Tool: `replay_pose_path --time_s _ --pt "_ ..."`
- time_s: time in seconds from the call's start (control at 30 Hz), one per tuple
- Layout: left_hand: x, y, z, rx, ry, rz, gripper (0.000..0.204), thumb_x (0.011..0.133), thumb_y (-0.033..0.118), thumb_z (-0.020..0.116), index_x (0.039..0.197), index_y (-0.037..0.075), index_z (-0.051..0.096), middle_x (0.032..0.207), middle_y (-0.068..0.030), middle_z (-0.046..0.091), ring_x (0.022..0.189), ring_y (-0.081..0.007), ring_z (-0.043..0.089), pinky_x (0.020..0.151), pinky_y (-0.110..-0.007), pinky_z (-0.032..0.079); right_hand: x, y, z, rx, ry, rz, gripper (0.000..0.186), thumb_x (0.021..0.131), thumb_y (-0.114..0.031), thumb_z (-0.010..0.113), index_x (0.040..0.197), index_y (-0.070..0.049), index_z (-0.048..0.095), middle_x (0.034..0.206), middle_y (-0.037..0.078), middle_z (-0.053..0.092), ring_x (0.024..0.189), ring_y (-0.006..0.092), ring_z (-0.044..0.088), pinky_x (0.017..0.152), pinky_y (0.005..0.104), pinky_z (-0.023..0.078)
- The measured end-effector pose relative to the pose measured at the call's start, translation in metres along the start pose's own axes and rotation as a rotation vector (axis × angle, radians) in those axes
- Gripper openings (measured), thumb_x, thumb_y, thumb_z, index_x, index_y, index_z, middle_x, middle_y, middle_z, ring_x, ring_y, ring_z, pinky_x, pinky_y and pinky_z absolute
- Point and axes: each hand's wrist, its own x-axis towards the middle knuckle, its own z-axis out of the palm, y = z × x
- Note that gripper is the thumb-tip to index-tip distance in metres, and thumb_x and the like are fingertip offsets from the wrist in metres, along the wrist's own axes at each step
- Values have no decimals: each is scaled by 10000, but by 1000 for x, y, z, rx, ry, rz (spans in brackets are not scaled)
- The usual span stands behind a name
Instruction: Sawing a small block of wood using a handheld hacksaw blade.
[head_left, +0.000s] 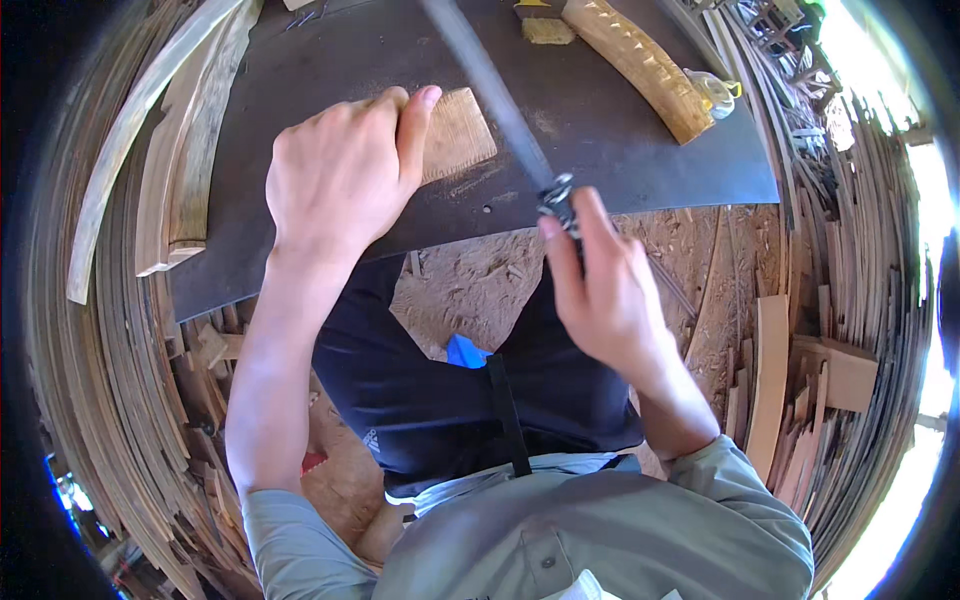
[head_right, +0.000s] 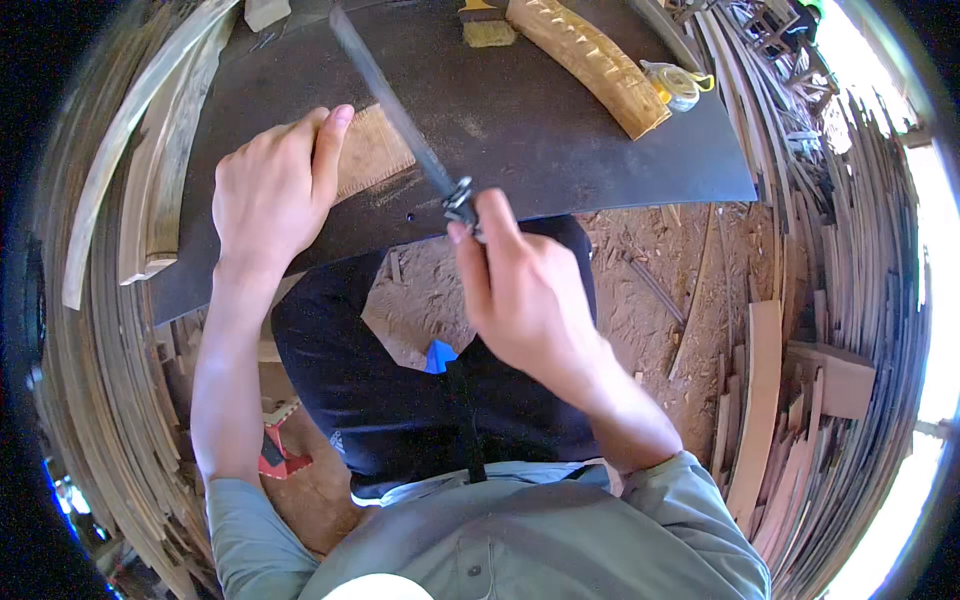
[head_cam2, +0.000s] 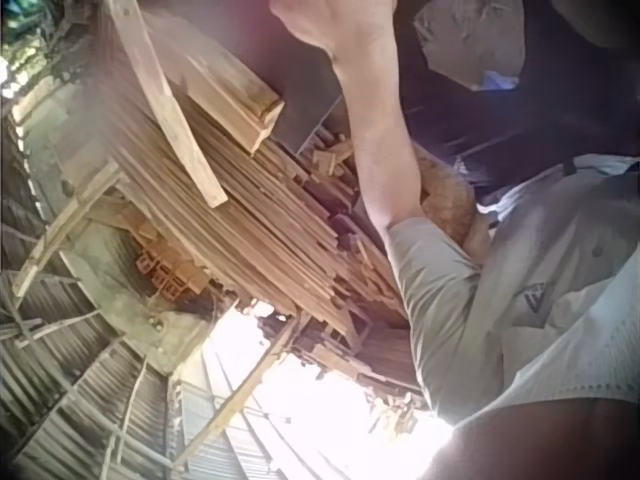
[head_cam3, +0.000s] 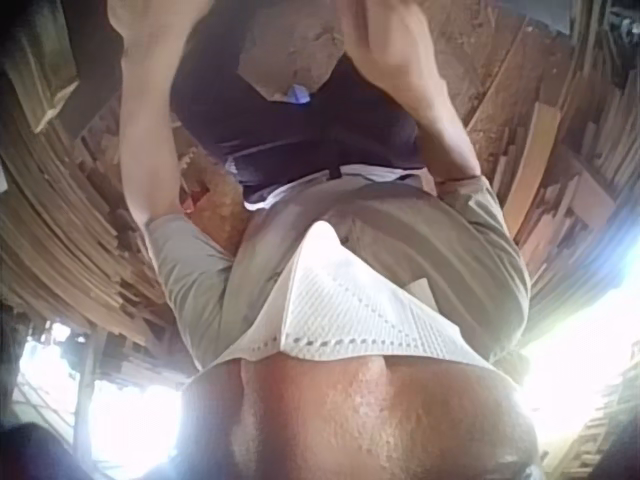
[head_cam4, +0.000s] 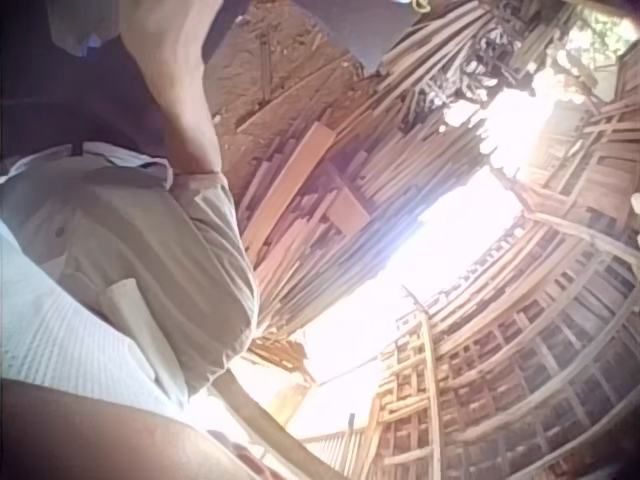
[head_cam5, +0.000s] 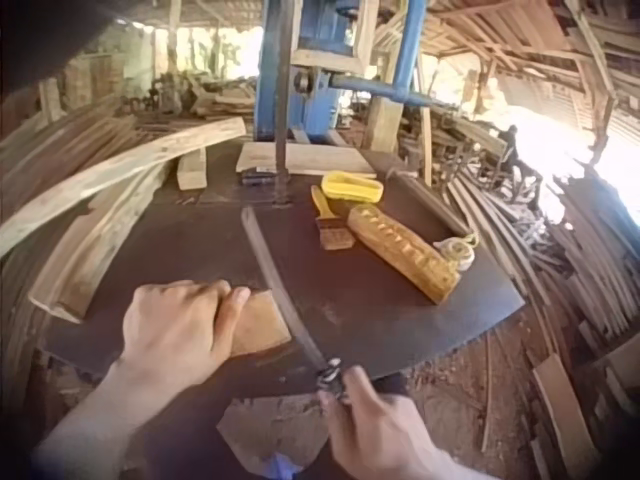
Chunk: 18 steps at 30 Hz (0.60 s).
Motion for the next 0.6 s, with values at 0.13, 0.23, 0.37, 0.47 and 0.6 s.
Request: replay_pose_path --time_s 0.13,0.23,0.37,0.47,0.6 --pt "5 7 -11 -34 -170 -71 494 1123 444 457 921 93 741 742 -144 729 690 -356 728 604 -470 574 -4 -7 2 -131 -115 84 196 1075 -151 586 1147 15 510 670 247 620 625 476 635 550 545 445" --pt "6 5 -11 -36 -202 -80 519 1130 450 437 910 89 740 737 -145 730 676 -353 729 598 -463 576 -4 -10 4 -170 -122 102 212 1073 -158 585 1151 20 500 643 241 612 603 467 629 541 560 445" --pt "8 7 -12 -43 -250 -110 541 1135 460 419 909 89 741 747 -153 734 689 -357 735 605 -463 580 -4 -11 6 -219 -110 97 213 1074 -163 584 1155 12 494 623 238 606 589 458 632 537 559 449" --pt "5 0 -3 -33 -145 -67 543 1127 461 437 839 116 741 671 -135 712 626 -328 729 561 -434 585 -6 -10 8 -196 -97 95 221 1073 -162 586 1165 17 495 627 238 611 592 455 638 533 553 454" --pt "6 -1 1 -25 -69 -25 555 1122 461 454 784 141 756 602 -113 696 557 -288 726 505 -398 587 -9 -7 7 -150 -83 96 236 1069 -155 593 1179 29 493 635 236 619 603 457 646 526 534 463"
